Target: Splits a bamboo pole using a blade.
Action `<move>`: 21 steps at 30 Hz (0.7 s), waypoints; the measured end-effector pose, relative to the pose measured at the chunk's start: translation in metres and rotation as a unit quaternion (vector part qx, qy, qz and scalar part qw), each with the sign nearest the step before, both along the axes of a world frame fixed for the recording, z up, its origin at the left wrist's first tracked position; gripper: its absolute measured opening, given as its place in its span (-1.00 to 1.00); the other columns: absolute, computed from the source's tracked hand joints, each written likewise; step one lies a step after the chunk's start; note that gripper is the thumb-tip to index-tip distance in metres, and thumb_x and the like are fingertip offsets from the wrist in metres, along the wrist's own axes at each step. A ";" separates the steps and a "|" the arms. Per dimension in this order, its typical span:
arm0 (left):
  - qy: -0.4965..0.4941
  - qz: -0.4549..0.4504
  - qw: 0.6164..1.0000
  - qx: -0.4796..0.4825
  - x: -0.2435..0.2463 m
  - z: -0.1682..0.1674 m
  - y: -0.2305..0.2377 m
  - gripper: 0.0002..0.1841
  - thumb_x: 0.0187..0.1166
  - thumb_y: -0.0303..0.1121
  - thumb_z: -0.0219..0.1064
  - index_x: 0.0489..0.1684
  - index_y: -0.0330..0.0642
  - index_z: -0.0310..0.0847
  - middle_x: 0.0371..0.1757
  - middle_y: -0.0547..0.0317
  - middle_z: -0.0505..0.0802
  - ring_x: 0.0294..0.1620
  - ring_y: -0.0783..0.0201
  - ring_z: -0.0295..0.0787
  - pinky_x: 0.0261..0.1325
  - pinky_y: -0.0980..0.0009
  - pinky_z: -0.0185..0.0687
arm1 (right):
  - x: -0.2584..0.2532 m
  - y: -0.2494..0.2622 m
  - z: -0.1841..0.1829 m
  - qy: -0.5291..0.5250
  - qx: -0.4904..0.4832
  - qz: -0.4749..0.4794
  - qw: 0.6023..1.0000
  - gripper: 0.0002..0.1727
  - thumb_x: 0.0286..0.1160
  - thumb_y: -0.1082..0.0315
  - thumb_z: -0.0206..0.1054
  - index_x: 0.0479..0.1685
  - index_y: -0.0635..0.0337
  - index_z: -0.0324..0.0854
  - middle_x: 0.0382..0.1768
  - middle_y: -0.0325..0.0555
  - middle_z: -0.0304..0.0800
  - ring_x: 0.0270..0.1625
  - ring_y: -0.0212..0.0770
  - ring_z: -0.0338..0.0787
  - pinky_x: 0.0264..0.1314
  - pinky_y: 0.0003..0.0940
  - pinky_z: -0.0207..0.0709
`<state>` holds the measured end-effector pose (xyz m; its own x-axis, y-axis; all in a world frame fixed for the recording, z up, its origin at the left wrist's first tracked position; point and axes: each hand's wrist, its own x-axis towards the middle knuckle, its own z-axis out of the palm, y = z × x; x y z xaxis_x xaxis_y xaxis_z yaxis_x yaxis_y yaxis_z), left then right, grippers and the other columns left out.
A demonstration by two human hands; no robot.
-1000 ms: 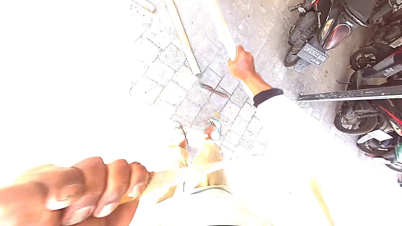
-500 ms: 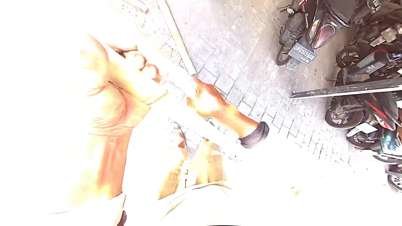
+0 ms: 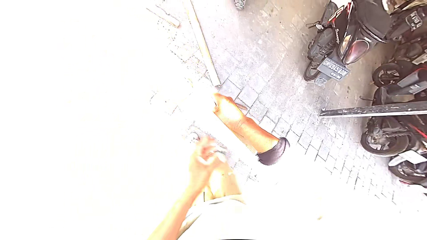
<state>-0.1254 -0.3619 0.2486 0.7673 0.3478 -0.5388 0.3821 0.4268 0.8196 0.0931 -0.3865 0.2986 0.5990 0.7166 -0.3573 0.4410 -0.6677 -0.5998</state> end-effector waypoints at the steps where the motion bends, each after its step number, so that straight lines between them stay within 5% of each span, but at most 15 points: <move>1: 0.005 -0.012 0.999 -0.050 -0.002 -0.014 -0.028 -0.16 0.12 -0.29 0.72 0.55 -0.15 0.45 0.33 0.04 0.79 0.28 0.12 0.80 0.28 0.16 0.81 | -0.005 0.003 0.001 0.010 -0.015 0.006 1.000 -0.56 0.59 0.11 0.41 0.17 0.33 0.59 -0.17 0.15 0.82 -0.03 0.07 0.86 0.09 0.04 0.71; 5: 0.016 0.091 0.992 -0.082 0.007 -0.023 -0.099 -0.49 0.13 -0.55 0.69 0.11 -0.25 0.63 -0.17 0.11 0.87 -0.16 0.29 0.84 -0.04 0.32 0.82 | -0.028 0.010 -0.005 0.042 -0.001 0.019 0.999 -0.42 0.56 -0.02 0.42 0.34 0.26 0.58 -0.11 0.13 0.83 -0.01 0.07 0.86 0.09 0.10 0.71; 10: 0.040 0.243 0.964 -0.100 0.018 0.004 -0.115 -0.75 0.29 -0.63 0.56 -0.12 -0.29 0.67 -0.37 0.06 0.83 -0.41 0.32 0.76 -0.32 0.39 0.74 | -0.045 0.014 -0.020 0.025 0.031 0.009 0.999 -0.36 0.51 -0.15 0.44 0.28 0.23 0.57 -0.07 0.11 0.81 0.01 0.08 0.85 0.01 0.13 0.70; 13: 0.086 0.250 0.959 -0.100 0.012 0.026 -0.106 -0.73 0.37 -0.62 0.54 -0.02 -0.30 0.66 -0.25 0.09 0.86 -0.28 0.36 0.80 -0.16 0.45 0.78 | -0.046 0.016 -0.031 0.061 0.070 0.016 0.996 -0.28 0.60 -0.21 0.31 0.47 0.24 0.55 0.17 0.11 0.79 0.24 0.04 0.80 0.27 0.13 0.66; 15: 0.062 0.282 0.948 -0.130 -0.003 0.002 -0.104 -0.67 0.27 -0.69 0.56 -0.02 -0.35 0.65 -0.21 -0.01 0.85 -0.24 0.26 0.82 -0.13 0.34 0.81 | -0.042 0.015 -0.040 0.123 0.153 -0.003 0.981 -0.44 0.80 -0.07 0.07 0.22 0.28 0.68 0.01 0.11 0.80 0.08 0.00 0.79 0.20 0.08 0.65; 18: -0.033 0.243 0.953 -0.177 -0.038 -0.038 -0.091 -0.70 0.31 -0.63 0.55 -0.02 -0.34 0.67 -0.18 -0.08 0.87 -0.20 0.18 0.86 -0.08 0.22 0.86 | -0.038 0.005 -0.048 0.178 0.156 -0.022 0.971 -0.30 0.89 -0.13 -0.17 -0.21 0.25 0.72 -0.49 -0.09 0.59 -0.43 -0.17 0.58 -0.23 -0.14 0.54; 21: -0.052 0.191 0.957 -0.213 -0.055 -0.061 -0.074 -0.78 0.45 -0.53 0.47 0.02 -0.29 0.70 -0.17 -0.08 0.90 -0.22 0.19 0.90 -0.09 0.25 0.88 | -0.057 -0.020 -0.070 0.180 0.030 0.008 0.983 -0.25 0.83 -0.20 -0.20 -0.11 0.25 0.76 -0.24 0.08 0.82 -0.10 0.00 0.84 0.05 0.15 0.68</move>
